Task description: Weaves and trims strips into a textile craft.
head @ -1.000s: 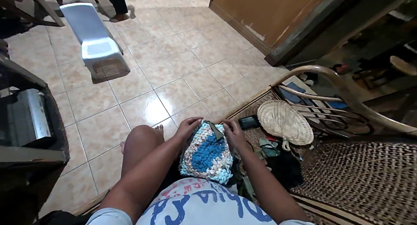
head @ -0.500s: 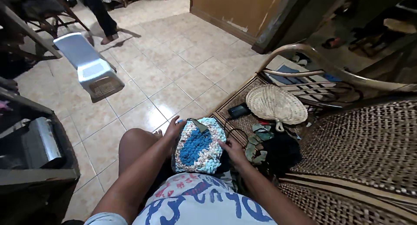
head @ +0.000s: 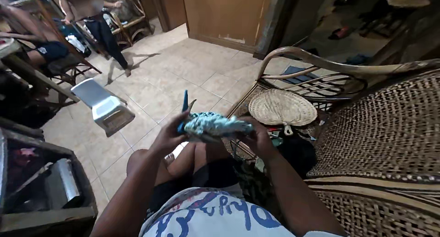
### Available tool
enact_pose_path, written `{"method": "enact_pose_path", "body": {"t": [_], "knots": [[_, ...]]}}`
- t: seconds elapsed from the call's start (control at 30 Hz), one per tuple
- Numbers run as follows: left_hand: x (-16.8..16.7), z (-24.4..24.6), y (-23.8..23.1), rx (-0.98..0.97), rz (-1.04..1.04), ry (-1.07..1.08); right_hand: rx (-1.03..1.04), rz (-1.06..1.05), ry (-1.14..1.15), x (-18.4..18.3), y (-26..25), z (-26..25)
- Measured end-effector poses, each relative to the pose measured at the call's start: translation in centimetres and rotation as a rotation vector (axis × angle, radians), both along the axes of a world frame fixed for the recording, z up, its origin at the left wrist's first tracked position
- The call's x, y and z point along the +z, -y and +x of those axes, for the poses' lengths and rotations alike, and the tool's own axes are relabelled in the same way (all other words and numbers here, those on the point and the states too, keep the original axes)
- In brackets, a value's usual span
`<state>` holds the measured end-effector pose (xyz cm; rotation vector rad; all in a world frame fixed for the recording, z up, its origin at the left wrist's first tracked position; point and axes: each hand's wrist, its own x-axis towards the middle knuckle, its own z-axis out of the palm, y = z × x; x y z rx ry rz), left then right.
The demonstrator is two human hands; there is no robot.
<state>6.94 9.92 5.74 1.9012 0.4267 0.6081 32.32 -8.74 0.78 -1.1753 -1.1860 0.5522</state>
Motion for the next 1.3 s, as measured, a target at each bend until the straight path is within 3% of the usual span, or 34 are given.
{"method": "enact_pose_path", "body": {"t": [0.1,0.17,0.23,0.43,0.53,0.63,0.73,0.83,0.9,1.0,1.03,1.1,1.2,1.3], "knots": [[-6.0,-1.0,0.8,0.075,-0.194,-0.24,0.122,-0.479,-0.107,-3.2,0.2,0.6],[-8.8,-1.6,2.0,0.109,-0.305,-0.3,0.148,-0.66,-0.226,-5.4,-0.1,0.0],[-9.9,-2.3,2.9,0.116,-0.351,-0.348,0.198,-0.722,-0.304,-7.4,-0.3,-0.5],[-10.3,-2.9,4.1,0.014,-0.265,-0.395,0.487,-0.886,-0.027,-9.9,0.5,0.8],[-10.5,-2.7,4.4,0.005,-0.236,-0.307,0.487,-0.882,0.069,-8.0,0.5,1.1],[-10.4,-1.7,4.6,0.047,-0.363,-0.135,0.438,-0.819,0.173,-6.2,0.3,2.1],[-9.6,-0.3,4.0,-0.003,-0.516,-0.048,0.341,-0.785,0.142,-5.0,0.1,1.7],[-8.5,0.8,3.4,-0.042,-0.528,-0.059,0.283,-0.737,0.142,-4.3,-0.4,0.3],[-8.0,0.6,2.4,0.028,-0.393,-0.233,0.292,-0.71,0.186,-4.9,-0.5,-0.2],[-6.8,-0.2,0.0,0.254,0.022,-0.726,0.255,-0.689,0.296,-6.2,-0.7,0.2],[-6.2,-0.4,-0.5,0.343,0.158,-0.814,0.225,-0.681,0.307,-6.4,-0.8,0.5],[-4.9,-0.4,-0.8,0.42,0.332,-0.787,0.145,-0.646,0.256,-6.5,-0.7,0.9],[-5.4,1.5,0.3,0.174,0.269,-0.511,0.007,-0.453,0.148,-7.4,-0.4,0.8],[-6.2,5.4,2.9,-0.055,0.208,-0.628,-0.051,-0.204,0.115,-8.5,-0.6,0.7]]}}
